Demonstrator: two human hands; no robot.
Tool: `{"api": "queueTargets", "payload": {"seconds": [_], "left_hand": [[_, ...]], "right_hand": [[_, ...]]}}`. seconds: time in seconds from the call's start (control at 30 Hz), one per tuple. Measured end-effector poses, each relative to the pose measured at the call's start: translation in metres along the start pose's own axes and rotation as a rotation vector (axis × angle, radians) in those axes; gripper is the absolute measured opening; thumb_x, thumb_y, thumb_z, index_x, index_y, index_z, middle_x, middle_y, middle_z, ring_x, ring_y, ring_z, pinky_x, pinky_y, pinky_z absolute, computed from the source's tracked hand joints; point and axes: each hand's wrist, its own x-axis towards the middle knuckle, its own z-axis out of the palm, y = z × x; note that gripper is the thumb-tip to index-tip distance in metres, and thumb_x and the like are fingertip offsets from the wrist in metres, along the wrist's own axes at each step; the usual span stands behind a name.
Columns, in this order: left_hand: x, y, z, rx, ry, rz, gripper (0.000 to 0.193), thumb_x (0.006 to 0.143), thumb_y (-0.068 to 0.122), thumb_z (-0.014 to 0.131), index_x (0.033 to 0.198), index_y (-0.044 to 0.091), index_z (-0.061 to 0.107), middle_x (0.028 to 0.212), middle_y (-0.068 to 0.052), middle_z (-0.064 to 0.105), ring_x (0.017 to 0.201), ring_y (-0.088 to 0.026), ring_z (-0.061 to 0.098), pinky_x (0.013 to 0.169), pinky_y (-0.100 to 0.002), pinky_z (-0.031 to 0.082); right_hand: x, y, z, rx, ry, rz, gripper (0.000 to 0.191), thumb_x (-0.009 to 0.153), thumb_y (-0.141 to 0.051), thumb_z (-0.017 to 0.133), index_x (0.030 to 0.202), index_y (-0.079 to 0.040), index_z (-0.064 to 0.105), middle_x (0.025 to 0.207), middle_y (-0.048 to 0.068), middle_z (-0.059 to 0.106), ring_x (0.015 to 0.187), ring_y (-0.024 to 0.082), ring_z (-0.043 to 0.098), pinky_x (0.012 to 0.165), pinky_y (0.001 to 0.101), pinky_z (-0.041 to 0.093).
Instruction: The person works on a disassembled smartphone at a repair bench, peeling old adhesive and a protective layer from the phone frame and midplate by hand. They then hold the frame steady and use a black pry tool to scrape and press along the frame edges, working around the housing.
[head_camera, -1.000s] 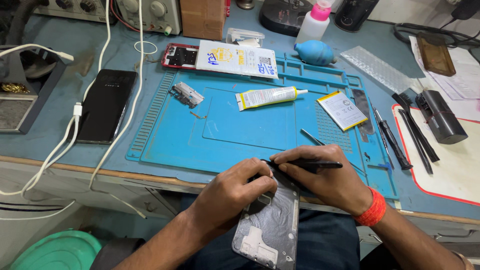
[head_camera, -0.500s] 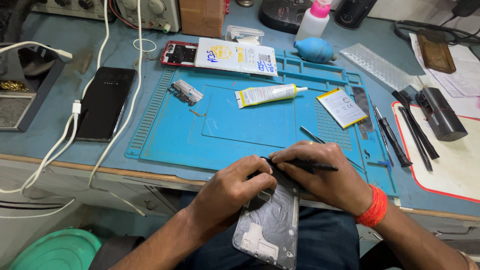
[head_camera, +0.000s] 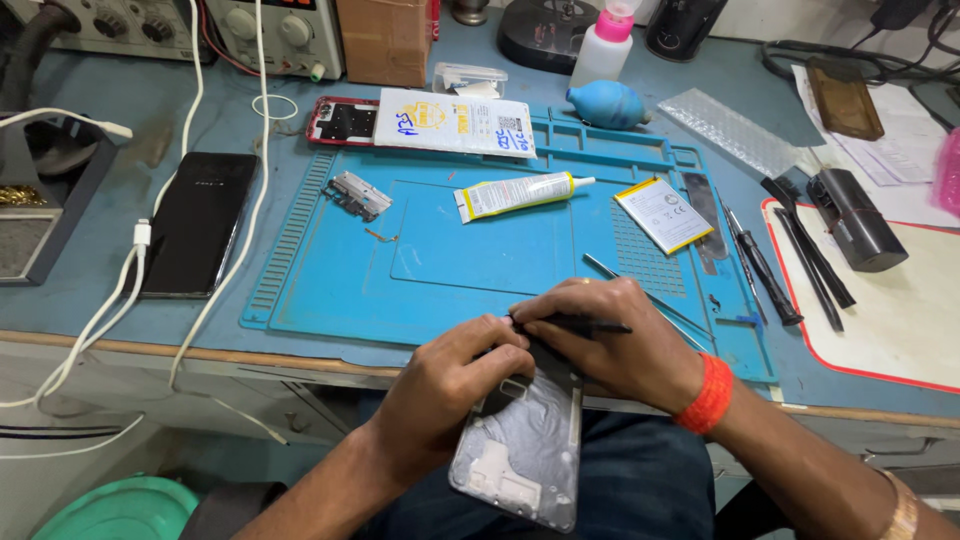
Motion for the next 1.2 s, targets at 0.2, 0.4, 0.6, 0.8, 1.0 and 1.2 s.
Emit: {"api": "queueTargets", "payload": {"seconds": [0.2, 0.4, 0.6, 0.8, 1.0, 1.2], "left_hand": [[-0.002, -0.001, 0.002, 0.034, 0.010, -0.002, 0.028, 0.076, 0.012, 0.077, 0.101, 0.010, 0.066, 0.112, -0.006, 0.069, 0.111, -0.030, 0.065, 0.098, -0.040, 0.050], [-0.001, -0.001, 0.000, 0.002, 0.005, -0.011, 0.027, 0.076, 0.013, 0.076, 0.100, 0.009, 0.066, 0.111, -0.006, 0.069, 0.111, -0.030, 0.065, 0.098, -0.039, 0.050], [0.000, -0.001, 0.001, 0.002, 0.002, -0.030, 0.026, 0.075, 0.014, 0.078, 0.099, 0.011, 0.066, 0.110, -0.006, 0.068, 0.111, -0.030, 0.065, 0.098, -0.039, 0.050], [0.001, -0.002, 0.000, -0.032, -0.012, -0.045, 0.028, 0.074, 0.013, 0.079, 0.099, 0.010, 0.066, 0.111, -0.006, 0.067, 0.112, -0.030, 0.065, 0.097, -0.039, 0.050], [-0.001, 0.004, -0.014, -0.052, -0.036, 0.013, 0.034, 0.073, 0.014, 0.079, 0.104, 0.008, 0.068, 0.115, -0.008, 0.068, 0.112, -0.031, 0.064, 0.098, -0.040, 0.050], [-0.003, -0.001, -0.019, -0.078, -0.045, 0.079, 0.030, 0.074, 0.016, 0.080, 0.101, 0.007, 0.070, 0.110, -0.007, 0.073, 0.104, -0.028, 0.072, 0.089, -0.039, 0.056]], "right_hand": [[-0.001, -0.001, 0.000, -0.026, 0.007, -0.036, 0.017, 0.086, -0.011, 0.076, 0.103, -0.008, 0.079, 0.091, 0.008, 0.080, 0.077, 0.017, 0.079, 0.068, 0.0296, 0.061], [0.001, -0.001, -0.002, 0.008, -0.015, 0.079, 0.018, 0.086, -0.013, 0.076, 0.103, -0.010, 0.081, 0.086, 0.007, 0.082, 0.073, 0.013, 0.081, 0.065, 0.0286, 0.062], [-0.002, -0.001, -0.002, 0.031, -0.007, 0.132, 0.021, 0.085, -0.013, 0.076, 0.105, -0.009, 0.081, 0.088, 0.006, 0.084, 0.076, 0.012, 0.081, 0.068, 0.0273, 0.063], [-0.006, -0.003, -0.003, 0.007, 0.017, 0.029, 0.019, 0.085, -0.011, 0.075, 0.103, -0.007, 0.079, 0.090, 0.008, 0.082, 0.075, 0.016, 0.080, 0.067, 0.0291, 0.062], [-0.007, -0.005, 0.002, -0.011, 0.065, -0.068, 0.016, 0.087, -0.010, 0.074, 0.102, -0.005, 0.077, 0.095, 0.010, 0.081, 0.083, 0.020, 0.080, 0.072, 0.0309, 0.062], [-0.002, -0.004, 0.002, -0.003, 0.025, -0.004, 0.016, 0.086, -0.009, 0.074, 0.101, -0.006, 0.079, 0.094, 0.009, 0.081, 0.081, 0.020, 0.081, 0.070, 0.0308, 0.063]]}}
